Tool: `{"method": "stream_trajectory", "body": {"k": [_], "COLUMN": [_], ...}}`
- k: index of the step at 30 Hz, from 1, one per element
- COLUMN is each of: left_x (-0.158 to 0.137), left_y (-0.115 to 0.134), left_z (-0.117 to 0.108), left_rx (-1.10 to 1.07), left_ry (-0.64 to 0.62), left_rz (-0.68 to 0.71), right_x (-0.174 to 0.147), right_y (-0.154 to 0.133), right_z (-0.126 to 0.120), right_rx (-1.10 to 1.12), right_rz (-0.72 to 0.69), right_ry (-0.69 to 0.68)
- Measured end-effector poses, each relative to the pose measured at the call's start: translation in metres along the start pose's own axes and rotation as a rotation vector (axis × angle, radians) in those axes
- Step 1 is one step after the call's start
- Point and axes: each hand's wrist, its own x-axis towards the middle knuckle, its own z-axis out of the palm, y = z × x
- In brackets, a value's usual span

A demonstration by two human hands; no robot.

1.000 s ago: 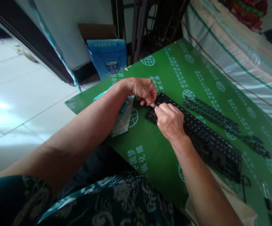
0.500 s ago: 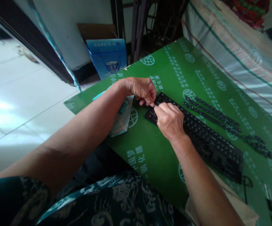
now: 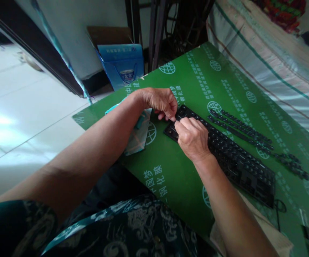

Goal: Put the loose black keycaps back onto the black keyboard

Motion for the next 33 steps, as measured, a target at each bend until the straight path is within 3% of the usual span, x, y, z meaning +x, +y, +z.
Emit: {"method": "stream_trajectory", "body": {"k": [12, 21, 33], "left_x": [-0.003, -0.001, -0.004], "left_y": [0.001, -0.001, 0.002], "left_z": [0.0, 0.0, 0.001], "left_rx": [0.005, -0.008, -0.011], "left_ry": [0.02, 0.015, 0.03], "left_rz": [0.007, 0.013, -0.024], "right_x": [0.005, 0.004, 0.019], "right_y": [0.008, 0.003, 0.012], "right_z": [0.0, 0.002, -0.011], "right_rx": [0.27, 0.129, 0.396], "right_rz": [0.133, 0.074, 0.226], "right_ry": [0.014, 0.021, -0.089]}}
